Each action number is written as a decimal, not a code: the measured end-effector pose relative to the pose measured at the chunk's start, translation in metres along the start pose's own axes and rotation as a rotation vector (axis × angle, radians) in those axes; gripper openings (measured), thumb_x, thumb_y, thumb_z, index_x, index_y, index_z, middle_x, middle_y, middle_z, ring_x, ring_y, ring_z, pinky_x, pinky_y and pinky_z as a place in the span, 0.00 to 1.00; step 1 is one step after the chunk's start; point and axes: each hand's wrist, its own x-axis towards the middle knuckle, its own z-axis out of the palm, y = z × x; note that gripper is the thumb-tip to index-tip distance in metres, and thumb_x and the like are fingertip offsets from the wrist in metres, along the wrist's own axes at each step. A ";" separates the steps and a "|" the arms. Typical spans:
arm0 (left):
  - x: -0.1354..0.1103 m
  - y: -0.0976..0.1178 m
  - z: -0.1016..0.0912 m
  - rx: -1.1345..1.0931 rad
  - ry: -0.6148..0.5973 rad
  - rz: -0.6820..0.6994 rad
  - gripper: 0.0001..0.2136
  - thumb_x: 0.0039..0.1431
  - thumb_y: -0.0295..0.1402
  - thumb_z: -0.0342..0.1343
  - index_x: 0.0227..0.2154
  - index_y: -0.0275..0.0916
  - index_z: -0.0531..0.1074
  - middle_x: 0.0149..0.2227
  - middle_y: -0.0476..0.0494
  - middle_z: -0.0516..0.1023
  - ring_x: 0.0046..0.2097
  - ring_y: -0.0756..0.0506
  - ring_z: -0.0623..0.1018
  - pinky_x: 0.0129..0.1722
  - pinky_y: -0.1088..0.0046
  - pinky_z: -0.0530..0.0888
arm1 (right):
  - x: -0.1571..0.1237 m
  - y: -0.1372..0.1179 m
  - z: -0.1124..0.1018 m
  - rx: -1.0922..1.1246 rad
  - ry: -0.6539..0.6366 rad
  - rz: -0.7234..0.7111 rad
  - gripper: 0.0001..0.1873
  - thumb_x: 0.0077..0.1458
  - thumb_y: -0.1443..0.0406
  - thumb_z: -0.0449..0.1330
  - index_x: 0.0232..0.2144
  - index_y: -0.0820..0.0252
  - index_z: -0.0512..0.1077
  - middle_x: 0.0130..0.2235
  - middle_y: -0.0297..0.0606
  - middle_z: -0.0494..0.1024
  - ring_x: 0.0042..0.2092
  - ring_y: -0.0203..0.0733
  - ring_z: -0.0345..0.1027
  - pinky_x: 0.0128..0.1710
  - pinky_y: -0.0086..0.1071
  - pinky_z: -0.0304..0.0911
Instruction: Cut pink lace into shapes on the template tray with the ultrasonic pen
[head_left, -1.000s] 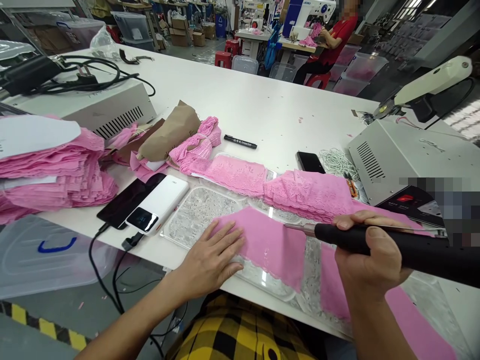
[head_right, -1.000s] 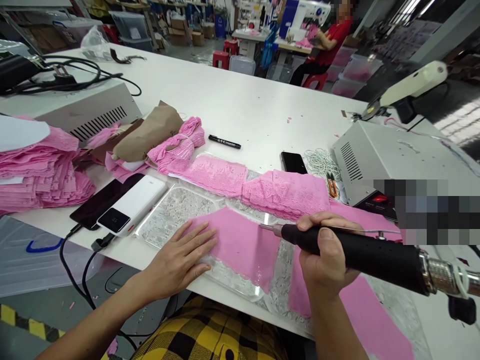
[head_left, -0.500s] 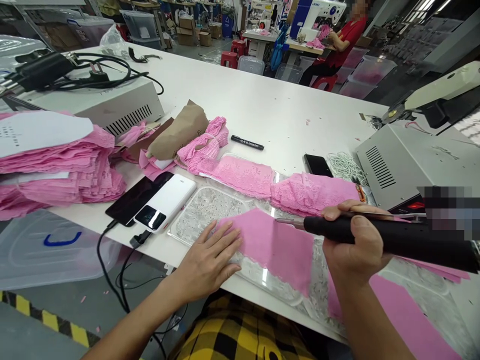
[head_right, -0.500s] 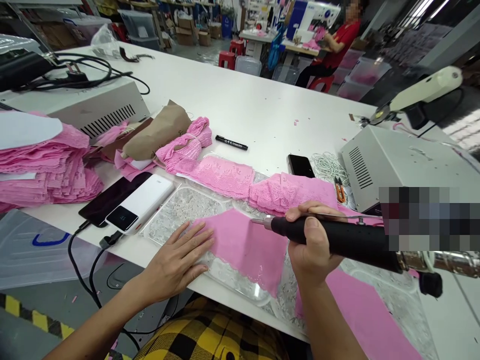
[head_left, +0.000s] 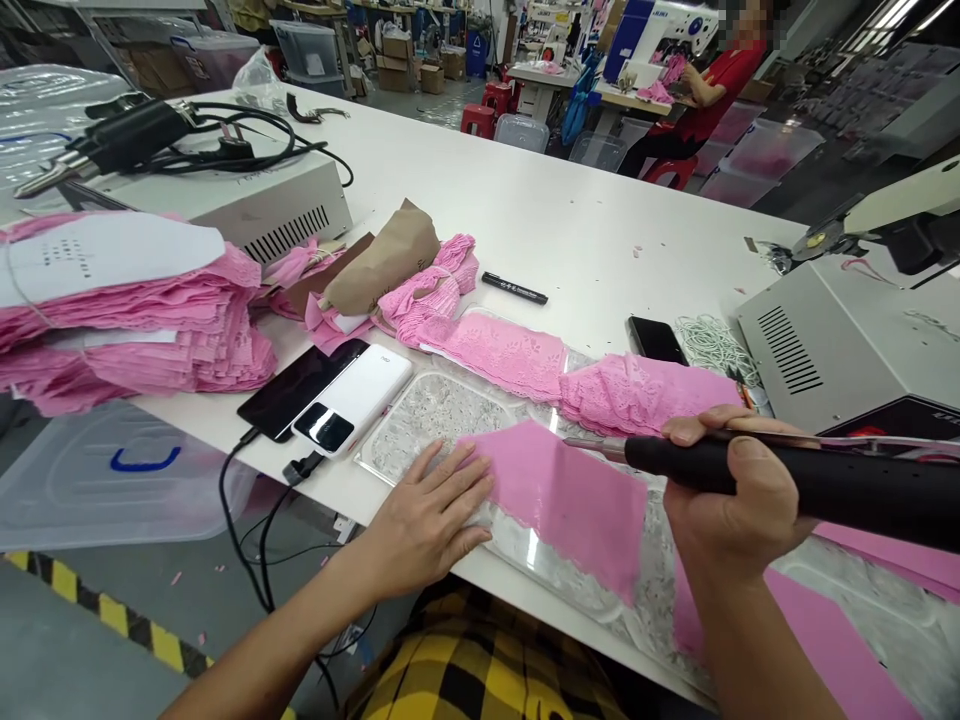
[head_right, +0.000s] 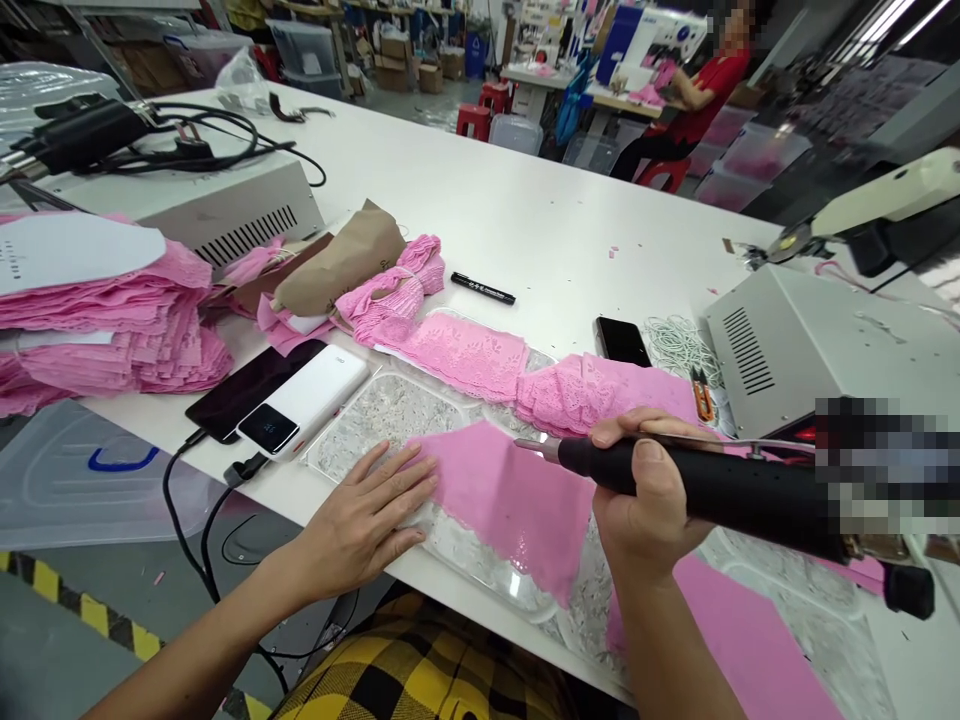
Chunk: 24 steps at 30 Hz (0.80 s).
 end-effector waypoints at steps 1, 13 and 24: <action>-0.002 -0.001 -0.001 0.008 0.003 -0.007 0.19 0.69 0.36 0.47 0.57 0.30 0.66 0.59 0.36 0.70 0.66 0.37 0.61 0.65 0.50 0.58 | 0.000 -0.001 0.004 0.014 0.000 0.011 0.04 0.40 0.66 0.58 0.25 0.58 0.69 0.27 0.31 0.69 0.22 0.36 0.63 0.27 0.38 0.64; -0.013 -0.003 -0.002 0.027 -0.025 -0.098 0.22 0.68 0.41 0.48 0.58 0.32 0.64 0.60 0.35 0.68 0.66 0.36 0.60 0.63 0.49 0.61 | -0.015 0.008 0.039 0.062 -0.068 0.154 0.07 0.40 0.64 0.59 0.26 0.57 0.68 0.28 0.29 0.69 0.23 0.35 0.64 0.30 0.37 0.64; -0.012 -0.003 -0.004 -0.016 -0.031 -0.125 0.22 0.68 0.43 0.48 0.56 0.32 0.67 0.58 0.34 0.71 0.64 0.34 0.64 0.61 0.47 0.63 | -0.017 0.013 0.038 0.055 -0.132 0.092 0.04 0.42 0.65 0.60 0.25 0.57 0.68 0.28 0.30 0.69 0.24 0.37 0.64 0.29 0.39 0.64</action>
